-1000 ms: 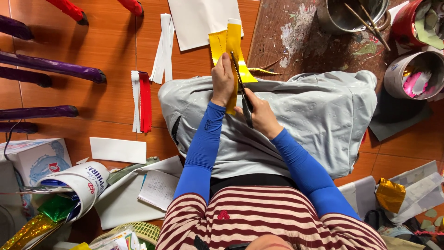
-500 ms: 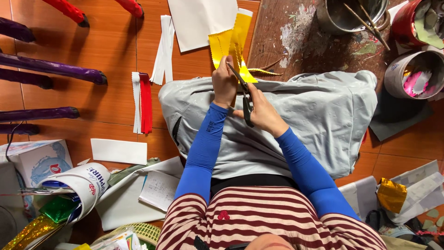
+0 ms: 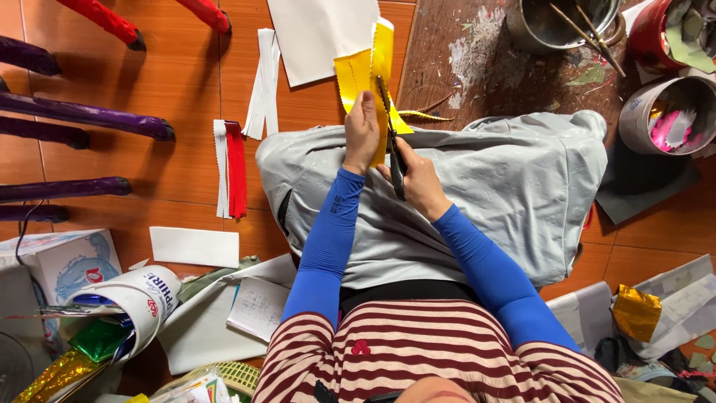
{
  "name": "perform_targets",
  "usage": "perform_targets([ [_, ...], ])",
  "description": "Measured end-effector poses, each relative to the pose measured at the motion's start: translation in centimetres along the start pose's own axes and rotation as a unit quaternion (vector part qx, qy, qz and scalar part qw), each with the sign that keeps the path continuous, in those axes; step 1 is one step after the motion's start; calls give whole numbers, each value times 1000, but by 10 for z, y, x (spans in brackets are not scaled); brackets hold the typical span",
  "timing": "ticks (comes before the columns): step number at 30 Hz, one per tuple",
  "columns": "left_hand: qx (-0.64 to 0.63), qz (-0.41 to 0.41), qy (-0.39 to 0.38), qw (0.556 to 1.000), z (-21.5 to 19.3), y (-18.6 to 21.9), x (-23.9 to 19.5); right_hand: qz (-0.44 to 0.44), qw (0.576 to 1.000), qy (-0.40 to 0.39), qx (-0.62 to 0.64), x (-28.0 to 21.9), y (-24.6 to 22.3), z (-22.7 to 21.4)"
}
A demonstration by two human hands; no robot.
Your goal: Manually cutting paper strips using scissors and organizing them.
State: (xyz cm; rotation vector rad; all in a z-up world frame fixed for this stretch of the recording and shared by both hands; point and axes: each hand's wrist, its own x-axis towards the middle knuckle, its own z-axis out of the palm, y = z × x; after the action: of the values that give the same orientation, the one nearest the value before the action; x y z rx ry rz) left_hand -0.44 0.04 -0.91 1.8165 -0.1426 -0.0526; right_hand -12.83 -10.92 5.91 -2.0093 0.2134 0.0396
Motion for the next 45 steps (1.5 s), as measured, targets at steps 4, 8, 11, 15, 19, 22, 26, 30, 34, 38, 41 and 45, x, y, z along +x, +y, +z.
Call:
perform_targets([
  [4,-1,12,5,1000,2,7,-5,2,1000,11,-2,3,0,-1],
  [8,25,-11,6,1000,1,16,-3,55,989,-39,128,6,13,-2],
  [11,61,-6,24,998,-2,21,-2,82,973,-114,186,6,8,-10],
  [15,75,50,56,994,-5,26,-2,-130,988,-50,-71,4,10,-11],
  [19,62,60,45,995,-3,19,2,-42,997,-56,-30,0,8,-5],
  [22,43,1,38,998,-1,13,4,-34,998,-38,-34,-3,10,1],
  [26,-28,-12,8,999,-2,12,2,22,999,-23,-9,-2,-9,0],
  [30,-12,12,-12,1000,0,14,-3,82,995,-28,57,4,1,-1],
  [34,65,-22,29,997,-2,22,-1,97,972,-116,182,8,6,-11],
  [38,63,22,66,996,-3,20,-2,-65,994,-79,-38,2,0,-8],
  [41,48,23,85,995,-1,12,-1,-59,996,-54,-48,0,1,-3],
  [45,34,-7,83,996,1,2,2,7,997,-62,-37,-2,-9,-5],
])
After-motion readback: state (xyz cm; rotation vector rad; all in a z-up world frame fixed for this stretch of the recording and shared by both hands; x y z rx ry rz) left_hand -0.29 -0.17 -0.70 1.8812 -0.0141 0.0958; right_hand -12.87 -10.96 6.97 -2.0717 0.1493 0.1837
